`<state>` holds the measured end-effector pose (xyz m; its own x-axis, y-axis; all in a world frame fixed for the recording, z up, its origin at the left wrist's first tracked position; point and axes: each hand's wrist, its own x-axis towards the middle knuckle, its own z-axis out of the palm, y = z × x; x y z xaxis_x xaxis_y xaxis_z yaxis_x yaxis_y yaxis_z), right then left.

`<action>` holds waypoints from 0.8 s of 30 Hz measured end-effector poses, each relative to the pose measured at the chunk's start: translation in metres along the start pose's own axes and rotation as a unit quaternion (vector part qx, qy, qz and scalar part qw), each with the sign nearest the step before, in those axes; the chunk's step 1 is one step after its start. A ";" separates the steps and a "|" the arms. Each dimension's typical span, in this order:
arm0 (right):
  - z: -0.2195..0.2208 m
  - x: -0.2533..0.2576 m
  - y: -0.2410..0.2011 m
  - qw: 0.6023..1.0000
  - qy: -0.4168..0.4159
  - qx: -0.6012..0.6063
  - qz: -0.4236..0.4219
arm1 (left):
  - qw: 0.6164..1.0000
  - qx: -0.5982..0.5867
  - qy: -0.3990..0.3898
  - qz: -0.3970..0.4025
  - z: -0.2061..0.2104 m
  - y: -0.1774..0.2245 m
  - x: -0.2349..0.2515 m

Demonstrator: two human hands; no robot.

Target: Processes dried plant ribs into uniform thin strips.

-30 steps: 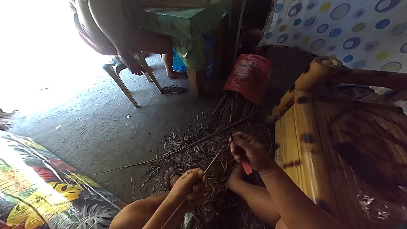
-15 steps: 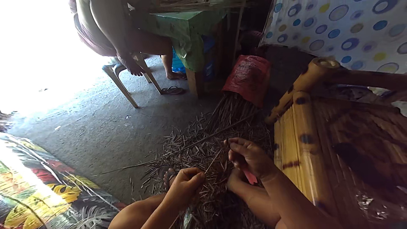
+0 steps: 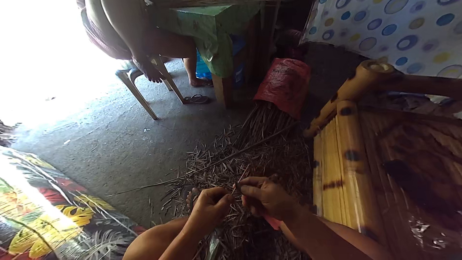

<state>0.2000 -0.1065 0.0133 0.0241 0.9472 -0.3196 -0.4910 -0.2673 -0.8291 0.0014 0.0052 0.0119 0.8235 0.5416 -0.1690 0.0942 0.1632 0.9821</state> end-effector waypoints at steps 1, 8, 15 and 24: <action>-0.001 0.001 -0.001 1.000 0.014 0.006 -0.009 | 1.000 -0.005 -0.005 -0.003 -0.001 0.000 -0.001; -0.032 0.002 -0.021 0.989 0.127 0.054 -0.048 | 1.000 -0.017 -0.018 -0.017 -0.002 0.003 0.000; -0.001 0.003 0.001 0.999 0.020 0.024 0.006 | 0.997 -0.040 -0.026 -0.061 -0.005 0.003 0.000; -0.018 -0.002 -0.018 0.996 0.090 0.023 -0.015 | 0.993 -0.074 -0.018 -0.089 -0.010 0.008 0.001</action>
<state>0.2246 -0.1071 0.0208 0.1938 0.9065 -0.3751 -0.5266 -0.2265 -0.8194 -0.0023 0.0152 0.0182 0.8206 0.4648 -0.3324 0.1581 0.3744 0.9137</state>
